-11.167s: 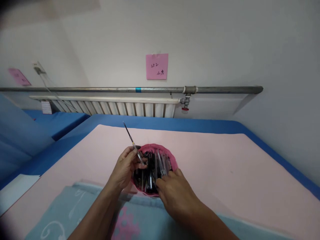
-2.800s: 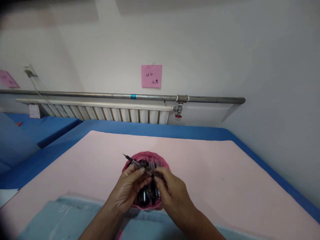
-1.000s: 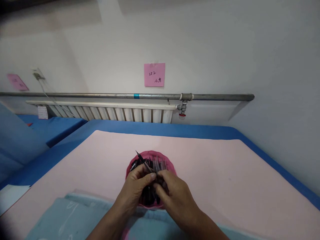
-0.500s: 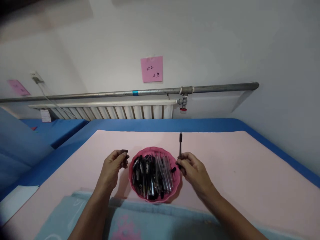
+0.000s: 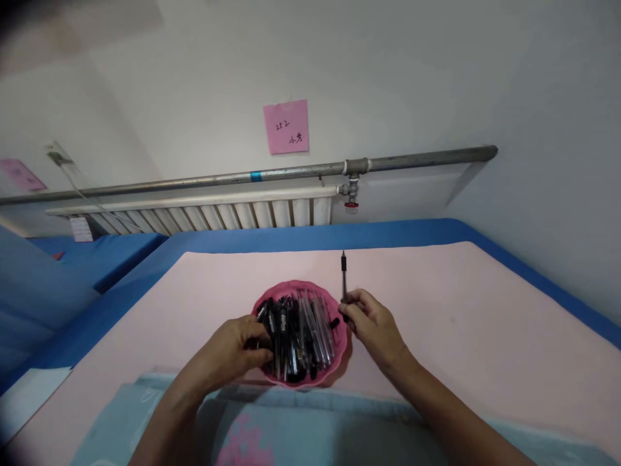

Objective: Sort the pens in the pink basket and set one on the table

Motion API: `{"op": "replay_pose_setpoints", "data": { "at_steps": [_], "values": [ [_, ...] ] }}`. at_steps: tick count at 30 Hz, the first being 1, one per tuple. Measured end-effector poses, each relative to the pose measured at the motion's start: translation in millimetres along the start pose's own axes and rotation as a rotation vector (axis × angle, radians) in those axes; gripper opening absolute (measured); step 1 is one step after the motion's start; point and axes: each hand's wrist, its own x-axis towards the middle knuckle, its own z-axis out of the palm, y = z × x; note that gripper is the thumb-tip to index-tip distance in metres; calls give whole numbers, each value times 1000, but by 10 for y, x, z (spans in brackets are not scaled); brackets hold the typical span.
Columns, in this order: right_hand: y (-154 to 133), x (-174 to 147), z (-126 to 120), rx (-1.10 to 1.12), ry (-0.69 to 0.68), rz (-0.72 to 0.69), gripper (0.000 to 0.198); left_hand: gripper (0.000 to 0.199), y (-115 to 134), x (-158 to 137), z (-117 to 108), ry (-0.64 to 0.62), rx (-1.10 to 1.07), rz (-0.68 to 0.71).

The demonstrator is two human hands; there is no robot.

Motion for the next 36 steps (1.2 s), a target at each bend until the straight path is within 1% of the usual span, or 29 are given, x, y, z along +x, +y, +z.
{"op": "replay_pose_setpoints", "data": {
  "at_steps": [2,4,7,12,17,24,31,36],
  "values": [
    [-6,-1,6,0,-6,-10,13,10,104,-7,34,-15,195,-48],
    [-12,-1,12,3,-8,-22,13,16,192,-18,63,-10,327,-92],
    [-15,1,16,-9,-18,-44,11,23,265,-40,100,-8,433,-111],
    [13,18,5,-37,-18,-67,9,26,313,-51,181,16,546,-179],
    [41,38,-5,-48,-12,-73,9,27,359,-35,256,8,568,-242],
    [22,24,7,-67,-19,-80,9,27,353,10,287,-4,579,-312],
    [19,21,5,-85,-15,-93,10,26,322,24,287,-2,572,-308],
    [25,19,6,-100,-24,-93,9,22,224,28,142,-17,454,-245]
  ]
}}
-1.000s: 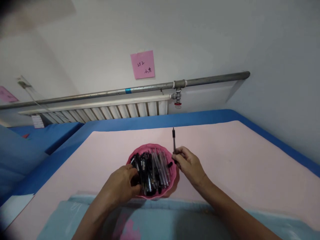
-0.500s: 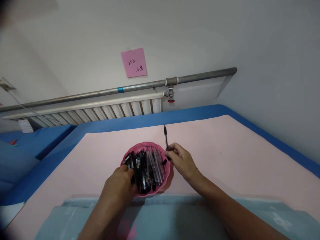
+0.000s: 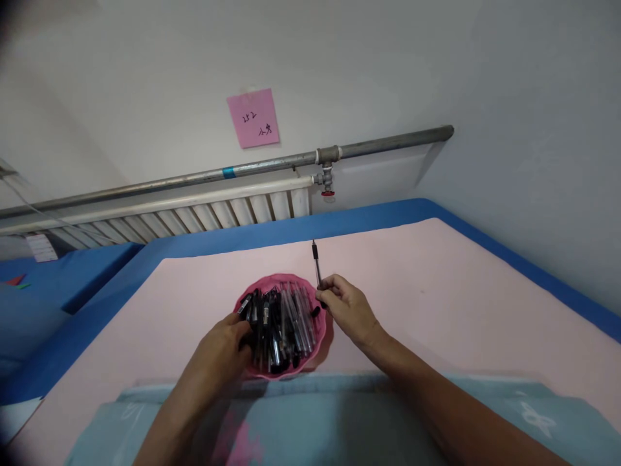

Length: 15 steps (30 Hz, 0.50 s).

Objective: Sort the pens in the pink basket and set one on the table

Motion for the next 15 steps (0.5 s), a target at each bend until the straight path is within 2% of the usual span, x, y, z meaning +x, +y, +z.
{"op": "replay_pose_setpoints", "data": {
  "at_steps": [4,9,15],
  "values": [
    [-21,-6,-1,-16,-5,3,8,21,-121,-4,-77,48,-111,78],
    [-15,6,-6,-29,-6,-3,9,20,-207,-12,-92,78,-177,62],
    [-11,5,-7,-46,-6,-1,7,25,-140,-27,-60,100,15,50]
  ]
}}
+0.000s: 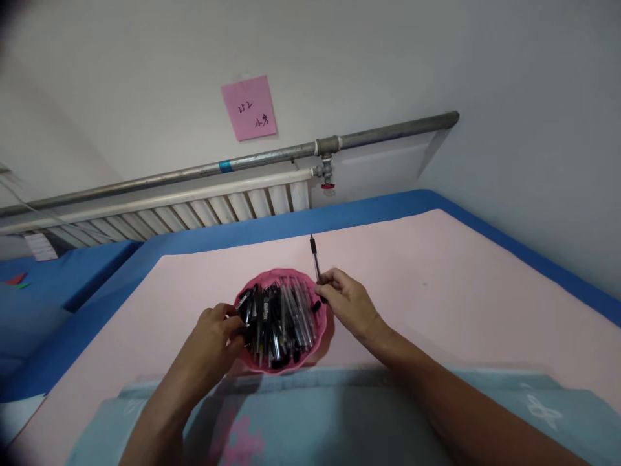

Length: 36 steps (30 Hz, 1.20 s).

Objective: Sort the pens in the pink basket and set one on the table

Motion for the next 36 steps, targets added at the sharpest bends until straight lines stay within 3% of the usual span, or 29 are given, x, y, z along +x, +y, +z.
{"op": "replay_pose_setpoints", "data": {
  "at_steps": [9,22,36],
  "values": [
    [-3,0,9,-8,-8,-2,8,30,163,-48,28,-61,199,-91],
    [-1,-22,31,1,-31,-7,9,37,315,-37,47,-145,121,-160],
    [-57,-55,46,4,-55,-5,8,43,283,-15,52,-125,136,-164]
  ]
}}
